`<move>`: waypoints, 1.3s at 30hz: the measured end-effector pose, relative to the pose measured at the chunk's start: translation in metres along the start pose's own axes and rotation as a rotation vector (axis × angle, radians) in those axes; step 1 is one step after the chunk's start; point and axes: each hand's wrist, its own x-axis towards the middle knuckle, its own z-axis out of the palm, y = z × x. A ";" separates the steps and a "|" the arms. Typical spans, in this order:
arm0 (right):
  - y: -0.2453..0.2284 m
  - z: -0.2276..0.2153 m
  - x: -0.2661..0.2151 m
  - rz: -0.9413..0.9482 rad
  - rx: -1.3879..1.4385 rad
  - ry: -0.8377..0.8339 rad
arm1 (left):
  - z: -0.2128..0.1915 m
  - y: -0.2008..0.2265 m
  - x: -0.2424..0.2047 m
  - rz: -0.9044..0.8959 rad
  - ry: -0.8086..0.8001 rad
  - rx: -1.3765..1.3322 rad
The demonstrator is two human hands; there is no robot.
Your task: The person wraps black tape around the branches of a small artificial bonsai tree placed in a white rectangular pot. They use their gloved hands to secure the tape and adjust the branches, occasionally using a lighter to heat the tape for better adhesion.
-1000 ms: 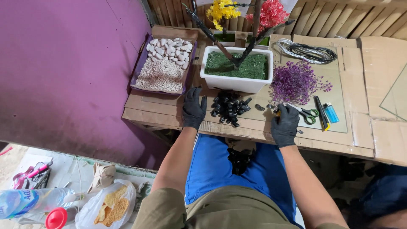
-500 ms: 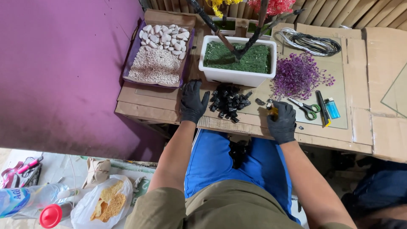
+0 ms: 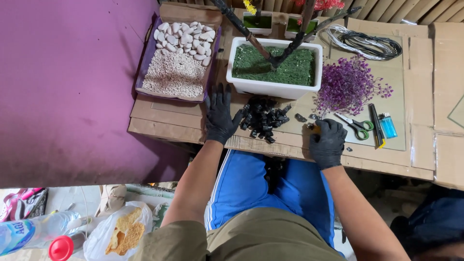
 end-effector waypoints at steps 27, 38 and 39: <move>-0.025 -0.022 0.030 -0.077 0.086 0.169 | 0.014 -0.008 0.001 -0.103 -0.019 -0.020; -0.028 -0.021 0.035 -0.025 0.079 0.023 | 0.042 -0.023 -0.008 -0.130 -0.076 0.050; -0.028 -0.020 0.036 -0.013 0.074 0.017 | 0.043 -0.023 -0.007 -0.136 -0.089 0.061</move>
